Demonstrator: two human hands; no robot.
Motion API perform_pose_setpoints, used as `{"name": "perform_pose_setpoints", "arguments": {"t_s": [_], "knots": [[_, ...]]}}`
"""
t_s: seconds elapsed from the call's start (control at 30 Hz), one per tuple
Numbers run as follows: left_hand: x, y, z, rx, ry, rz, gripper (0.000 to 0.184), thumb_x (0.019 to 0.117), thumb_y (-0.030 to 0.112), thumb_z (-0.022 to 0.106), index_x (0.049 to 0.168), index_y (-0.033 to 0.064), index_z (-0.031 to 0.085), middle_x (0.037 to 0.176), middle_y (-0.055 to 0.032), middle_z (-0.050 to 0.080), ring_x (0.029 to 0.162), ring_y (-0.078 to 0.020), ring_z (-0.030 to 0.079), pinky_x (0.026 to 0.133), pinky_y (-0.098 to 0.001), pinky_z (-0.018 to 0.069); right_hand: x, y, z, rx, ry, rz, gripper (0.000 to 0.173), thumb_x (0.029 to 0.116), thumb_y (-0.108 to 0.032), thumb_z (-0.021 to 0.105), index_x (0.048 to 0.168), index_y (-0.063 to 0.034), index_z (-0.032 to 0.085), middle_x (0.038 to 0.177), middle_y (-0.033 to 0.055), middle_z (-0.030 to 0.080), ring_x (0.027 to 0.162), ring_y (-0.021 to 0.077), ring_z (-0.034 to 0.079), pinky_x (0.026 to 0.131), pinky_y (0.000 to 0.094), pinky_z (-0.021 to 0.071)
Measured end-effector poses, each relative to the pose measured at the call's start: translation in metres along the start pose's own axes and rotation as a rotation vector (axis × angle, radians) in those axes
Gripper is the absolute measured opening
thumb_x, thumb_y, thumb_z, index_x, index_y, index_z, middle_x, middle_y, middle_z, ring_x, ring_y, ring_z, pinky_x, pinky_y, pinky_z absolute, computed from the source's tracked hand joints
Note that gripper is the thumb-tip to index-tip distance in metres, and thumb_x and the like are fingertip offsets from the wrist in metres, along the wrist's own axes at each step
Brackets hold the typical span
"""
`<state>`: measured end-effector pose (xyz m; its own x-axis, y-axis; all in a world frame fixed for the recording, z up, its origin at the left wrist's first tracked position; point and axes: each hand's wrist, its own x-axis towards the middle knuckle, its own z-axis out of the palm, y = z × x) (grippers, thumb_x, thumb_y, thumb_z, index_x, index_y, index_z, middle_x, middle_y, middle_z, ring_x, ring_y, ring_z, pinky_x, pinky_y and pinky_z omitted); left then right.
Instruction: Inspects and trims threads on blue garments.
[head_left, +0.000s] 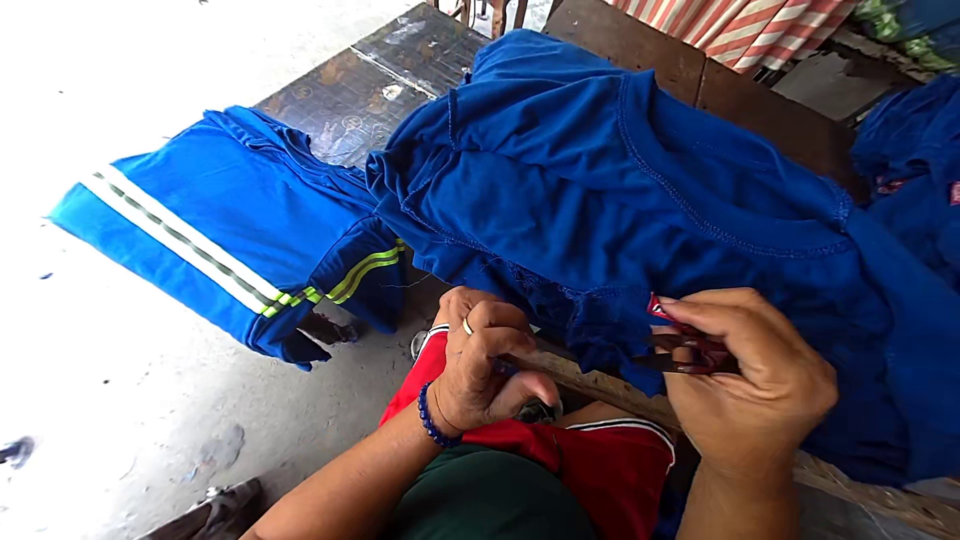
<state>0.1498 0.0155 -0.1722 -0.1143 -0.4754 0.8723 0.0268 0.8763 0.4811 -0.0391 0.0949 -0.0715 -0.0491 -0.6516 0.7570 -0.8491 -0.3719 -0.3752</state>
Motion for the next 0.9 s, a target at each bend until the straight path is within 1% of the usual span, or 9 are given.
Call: {"name": "perform_pose_setpoints", "arguments": {"t_s": [0.2, 0.3, 0.37, 0.43, 0.53, 0.63, 0.67, 0.73, 0.9], "knots": [[0.034, 0.000, 0.030, 0.345, 0.124, -0.070, 0.044, 0.0891, 0.058, 0.072, 0.105, 0.0193, 0.060, 0.113, 0.0019, 0.060, 0.117, -0.0108, 0.050, 0.109, -0.0377, 0.0253, 0.018, 0.007, -0.008, 0.472, 0.115, 0.179, 0.012, 0.0895, -0.005, 0.073, 0.096, -0.0146, 0.075, 0.094, -0.0109, 0.072, 0.083, -0.0028, 0.065, 0.074, 0.0128, 0.0553], [0.068, 0.000, 0.046, 0.479, 0.131, -0.082, 0.062, 0.0802, 0.071, 0.072, 0.099, 0.0139, 0.056, 0.109, -0.0100, 0.061, 0.113, -0.0256, 0.052, 0.101, -0.0466, 0.0308, 0.024, 0.005, -0.009, 0.608, 0.157, 0.262, 0.012, 0.0892, -0.006, 0.074, 0.095, -0.0159, 0.077, 0.093, -0.0093, 0.073, 0.084, -0.0012, 0.067, 0.073, 0.0133, 0.0562], [0.087, -0.006, 0.054, 0.487, 0.136, -0.070, 0.058, 0.0770, 0.062, 0.074, 0.096, 0.0096, 0.059, 0.106, -0.0162, 0.063, 0.109, -0.0337, 0.056, 0.093, -0.0494, 0.0374, 0.025, 0.004, -0.009, 0.685, 0.177, 0.295, 0.012, 0.0893, -0.004, 0.073, 0.095, -0.0142, 0.078, 0.094, -0.0065, 0.075, 0.086, 0.0007, 0.069, 0.075, 0.0149, 0.0576], [0.102, -0.009, 0.057, 0.405, 0.123, -0.057, 0.039, 0.0785, 0.041, 0.074, 0.094, 0.0064, 0.063, 0.104, -0.0177, 0.065, 0.105, -0.0351, 0.059, 0.088, -0.0482, 0.0440, 0.026, 0.003, -0.009, 0.719, 0.212, 0.311, 0.013, 0.0889, -0.002, 0.072, 0.093, -0.0128, 0.078, 0.093, -0.0051, 0.075, 0.084, 0.0010, 0.069, 0.074, 0.0147, 0.0574], [0.108, -0.004, 0.051, 0.210, 0.134, -0.091, 0.014, 0.0832, 0.013, 0.068, 0.093, 0.0035, 0.072, 0.101, -0.0126, 0.065, 0.103, -0.0237, 0.058, 0.093, -0.0353, 0.0447, 0.026, 0.002, -0.008, 0.709, 0.276, 0.339, 0.014, 0.0877, 0.000, 0.072, 0.091, -0.0128, 0.077, 0.092, -0.0048, 0.075, 0.082, 0.0008, 0.069, 0.071, 0.0138, 0.0563], [0.096, 0.006, 0.040, -0.024, 0.198, -0.156, 0.015, 0.0878, 0.000, 0.062, 0.099, -0.0042, 0.072, 0.088, -0.0049, 0.061, 0.079, -0.0042, 0.057, 0.071, -0.0156, 0.0495, 0.022, 0.002, -0.007, 0.699, 0.273, 0.333, 0.015, 0.0885, -0.001, 0.071, 0.093, -0.0132, 0.078, 0.092, -0.0056, 0.074, 0.082, 0.0003, 0.068, 0.070, 0.0133, 0.0559], [0.092, 0.011, 0.038, -0.141, 0.225, -0.207, 0.019, 0.0886, -0.005, 0.058, 0.102, -0.0060, 0.070, 0.082, -0.0030, 0.065, 0.069, -0.0018, 0.059, 0.063, -0.0161, 0.0509, 0.020, 0.003, -0.006, 0.698, 0.243, 0.308, 0.014, 0.0893, -0.002, 0.071, 0.094, -0.0135, 0.078, 0.093, -0.0063, 0.073, 0.083, 0.0001, 0.067, 0.071, 0.0130, 0.0553], [0.088, 0.021, 0.038, -0.413, 0.251, -0.359, 0.023, 0.0975, -0.006, 0.047, 0.112, -0.0004, 0.064, 0.078, 0.0019, 0.068, 0.063, -0.0027, 0.064, 0.059, -0.0216, 0.0579, 0.015, 0.004, -0.005, 0.702, 0.167, 0.253, 0.013, 0.0911, -0.004, 0.071, 0.097, -0.0145, 0.077, 0.095, -0.0076, 0.072, 0.086, 0.0003, 0.067, 0.074, 0.0131, 0.0554], [0.085, 0.031, 0.051, -0.899, 0.364, -0.532, 0.025, 0.1088, 0.008, 0.038, 0.120, 0.0148, 0.059, 0.093, 0.0010, 0.073, 0.083, -0.0093, 0.073, 0.078, -0.0301, 0.0627, 0.009, 0.005, 0.002, 0.564, 0.054, 0.139, 0.010, 0.0936, -0.007, 0.071, 0.100, -0.0131, 0.074, 0.096, -0.0078, 0.067, 0.087, -0.0026, 0.063, 0.076, 0.0108, 0.0531]]}}
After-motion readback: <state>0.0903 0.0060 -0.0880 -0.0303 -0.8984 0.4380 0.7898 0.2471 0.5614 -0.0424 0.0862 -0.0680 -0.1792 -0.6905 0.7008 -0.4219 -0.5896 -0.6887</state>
